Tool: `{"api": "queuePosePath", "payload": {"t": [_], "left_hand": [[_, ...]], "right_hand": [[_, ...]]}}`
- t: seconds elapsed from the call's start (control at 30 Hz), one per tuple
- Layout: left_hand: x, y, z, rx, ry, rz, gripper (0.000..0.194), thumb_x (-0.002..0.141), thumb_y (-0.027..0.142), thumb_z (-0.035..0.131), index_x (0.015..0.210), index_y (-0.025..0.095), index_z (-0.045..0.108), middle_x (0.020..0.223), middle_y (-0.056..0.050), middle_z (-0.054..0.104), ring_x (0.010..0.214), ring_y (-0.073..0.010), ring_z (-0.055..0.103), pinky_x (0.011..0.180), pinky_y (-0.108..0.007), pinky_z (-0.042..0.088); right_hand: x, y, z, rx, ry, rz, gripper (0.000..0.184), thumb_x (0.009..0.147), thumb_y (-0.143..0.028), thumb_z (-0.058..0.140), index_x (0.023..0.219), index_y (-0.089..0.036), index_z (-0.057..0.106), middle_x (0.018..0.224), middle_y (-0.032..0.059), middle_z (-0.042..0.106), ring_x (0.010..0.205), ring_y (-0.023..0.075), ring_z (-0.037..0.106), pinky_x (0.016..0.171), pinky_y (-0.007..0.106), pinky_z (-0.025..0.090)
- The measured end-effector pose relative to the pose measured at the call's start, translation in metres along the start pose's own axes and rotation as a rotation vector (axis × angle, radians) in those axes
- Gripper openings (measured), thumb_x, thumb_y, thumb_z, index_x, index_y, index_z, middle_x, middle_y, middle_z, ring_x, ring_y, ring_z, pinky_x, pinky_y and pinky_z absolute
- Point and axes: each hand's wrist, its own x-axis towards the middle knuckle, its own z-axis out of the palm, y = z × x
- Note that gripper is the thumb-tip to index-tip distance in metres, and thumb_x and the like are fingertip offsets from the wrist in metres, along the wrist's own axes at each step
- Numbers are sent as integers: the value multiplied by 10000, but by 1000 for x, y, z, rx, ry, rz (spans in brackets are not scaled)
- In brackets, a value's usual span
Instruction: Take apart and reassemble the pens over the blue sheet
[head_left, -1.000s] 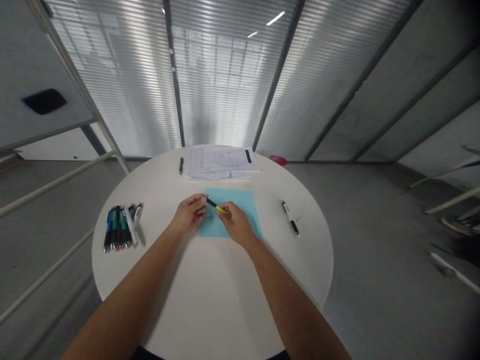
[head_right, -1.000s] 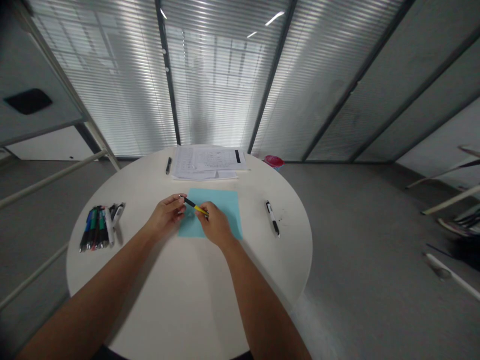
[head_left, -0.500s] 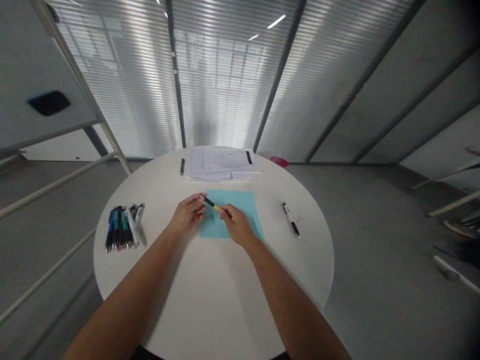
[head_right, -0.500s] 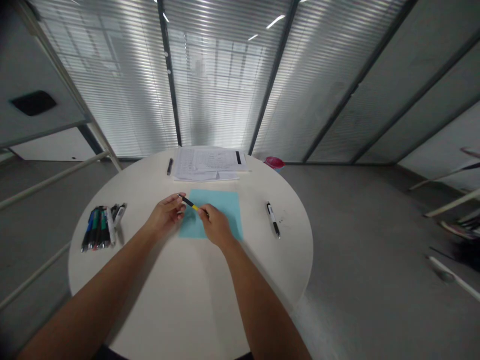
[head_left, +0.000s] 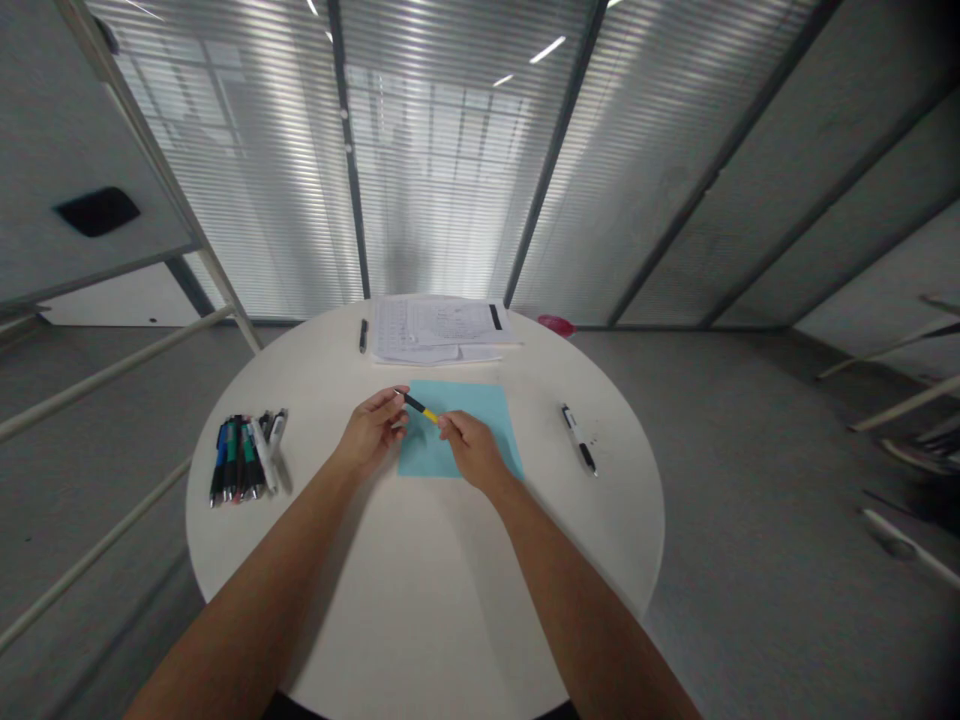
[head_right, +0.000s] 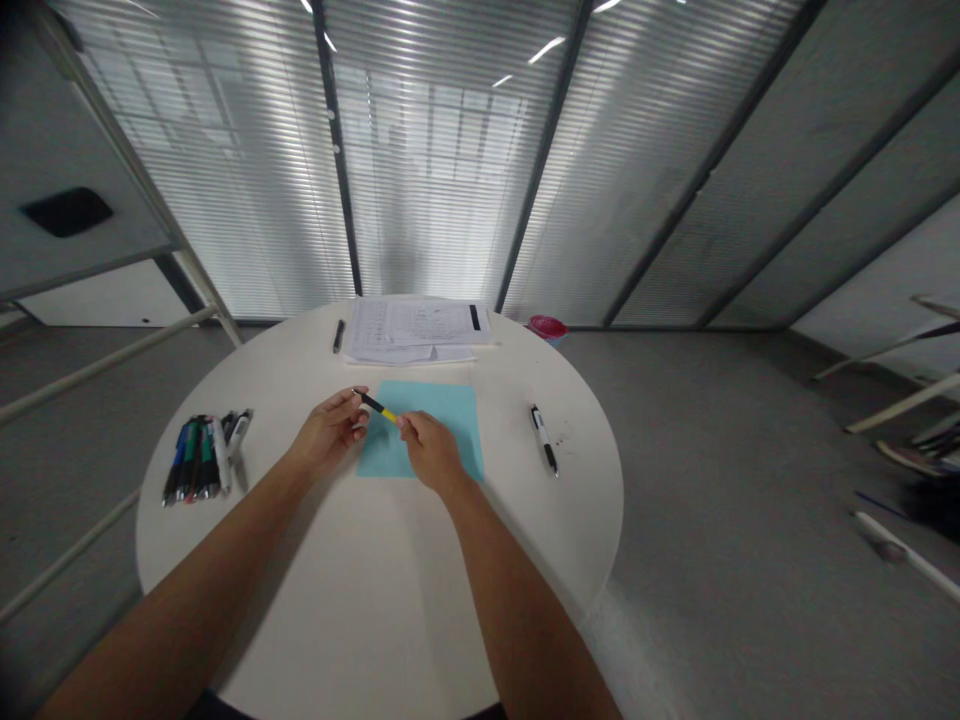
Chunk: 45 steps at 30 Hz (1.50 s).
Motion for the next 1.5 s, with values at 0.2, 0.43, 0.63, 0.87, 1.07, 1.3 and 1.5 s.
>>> {"api": "queuePosePath", "payload": {"t": [0.2, 0.43, 0.63, 0.87, 1.07, 1.3, 1.5], "left_hand": [[0, 0, 1, 3, 22, -2, 363, 662, 266, 787, 979, 152, 652, 680, 14, 503, 576, -79, 518, 426, -185, 385], [-1, 2, 2, 15, 34, -12, 332, 669, 263, 777, 955, 151, 649, 724, 7, 510, 554, -69, 504, 405, -181, 385], [-1, 1, 1, 13, 18, -8, 340, 666, 253, 780, 964, 150, 651, 716, 9, 517, 555, -69, 510, 410, -180, 391], [0, 0, 1, 23, -2, -25, 347, 684, 257, 769, 992, 160, 643, 752, -1, 552, 545, -67, 516, 409, -183, 390], [1, 1, 4, 28, 30, -34, 338, 679, 300, 774, 958, 160, 644, 734, 4, 546, 519, -62, 503, 388, -182, 377], [4, -3, 3, 41, 60, -12, 312, 665, 288, 789, 909, 147, 654, 742, 4, 529, 523, -47, 483, 391, -170, 370], [4, -3, 2, 47, 59, -8, 329, 664, 297, 788, 923, 137, 665, 673, 14, 507, 515, -60, 481, 389, -177, 365]], "right_hand": [[-2, -1, 4, 35, -24, 94, 218, 910, -379, 474, 1052, -233, 554, 759, -21, 598, 649, 137, 548, 613, 248, 405], [1, 3, 3, -12, 43, -14, 139, 893, -297, 515, 963, -210, 597, 958, 44, 585, 875, 157, 568, 782, 279, 441], [0, 1, 0, -13, 10, -25, 232, 944, -332, 433, 986, -212, 626, 909, 45, 598, 824, 155, 557, 753, 273, 432], [-3, 2, 1, 50, -17, 79, 295, 955, -331, 389, 1212, -224, 484, 809, 0, 623, 711, 141, 568, 666, 247, 408], [-3, -1, -1, 37, -33, 79, 245, 969, -351, 336, 1038, -227, 535, 770, -16, 629, 650, 126, 553, 617, 230, 374], [-2, 1, 0, 17, -27, 87, 232, 972, -340, 322, 968, -223, 521, 794, -8, 642, 679, 135, 566, 640, 239, 384], [-1, 4, 2, 17, -9, 72, 230, 947, -385, 392, 946, -216, 548, 870, 20, 638, 769, 151, 580, 685, 255, 412]]}}
